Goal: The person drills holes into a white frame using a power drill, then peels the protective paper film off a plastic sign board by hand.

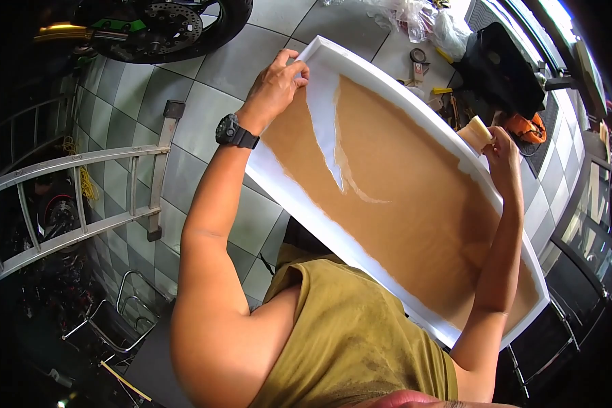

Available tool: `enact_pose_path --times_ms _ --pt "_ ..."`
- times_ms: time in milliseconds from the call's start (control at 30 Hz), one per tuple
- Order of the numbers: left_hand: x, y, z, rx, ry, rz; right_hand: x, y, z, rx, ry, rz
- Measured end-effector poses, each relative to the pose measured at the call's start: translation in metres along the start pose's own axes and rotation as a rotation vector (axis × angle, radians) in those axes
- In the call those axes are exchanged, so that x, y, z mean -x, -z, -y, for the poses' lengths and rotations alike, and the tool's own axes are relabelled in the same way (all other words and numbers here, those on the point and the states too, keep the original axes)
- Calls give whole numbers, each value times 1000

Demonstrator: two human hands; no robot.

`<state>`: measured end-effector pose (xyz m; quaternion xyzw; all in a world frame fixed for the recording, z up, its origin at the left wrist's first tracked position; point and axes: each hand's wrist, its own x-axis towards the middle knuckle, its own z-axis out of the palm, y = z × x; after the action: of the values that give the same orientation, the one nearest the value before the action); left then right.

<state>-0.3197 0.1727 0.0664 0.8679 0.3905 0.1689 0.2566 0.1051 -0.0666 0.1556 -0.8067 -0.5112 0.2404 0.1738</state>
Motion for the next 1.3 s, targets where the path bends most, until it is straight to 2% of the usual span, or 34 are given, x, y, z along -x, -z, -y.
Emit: enact_pose_path --times_ms 267,333,567,667,767,933,1133,1167,1233,1300 --pt "-4 -14 -1 -86 12 8 2 2 2 25 -4 10" --pt "1 -12 3 -53 4 -37 2 2 0 36 -4 9" --pt "27 -1 4 -45 49 13 0 1 2 -8 -25 22" --pt "26 5 -3 25 16 -51 -2 1 2 10 -5 23" --pt "24 8 -5 54 84 45 -2 2 6 34 14 25" --pt "18 1 3 -114 -56 -48 -1 0 5 -19 21 9" --pt "53 22 -23 -170 -84 -193 2 -3 -14 -58 -38 58" --pt "59 28 -26 -170 -85 -191 3 -2 -12 -56 -58 55" --pt "71 37 -28 -80 -89 -43 3 -2 -10 -54 -80 54" --pt "83 43 -36 -100 -110 -47 2 -2 -9 -4 -84 51"
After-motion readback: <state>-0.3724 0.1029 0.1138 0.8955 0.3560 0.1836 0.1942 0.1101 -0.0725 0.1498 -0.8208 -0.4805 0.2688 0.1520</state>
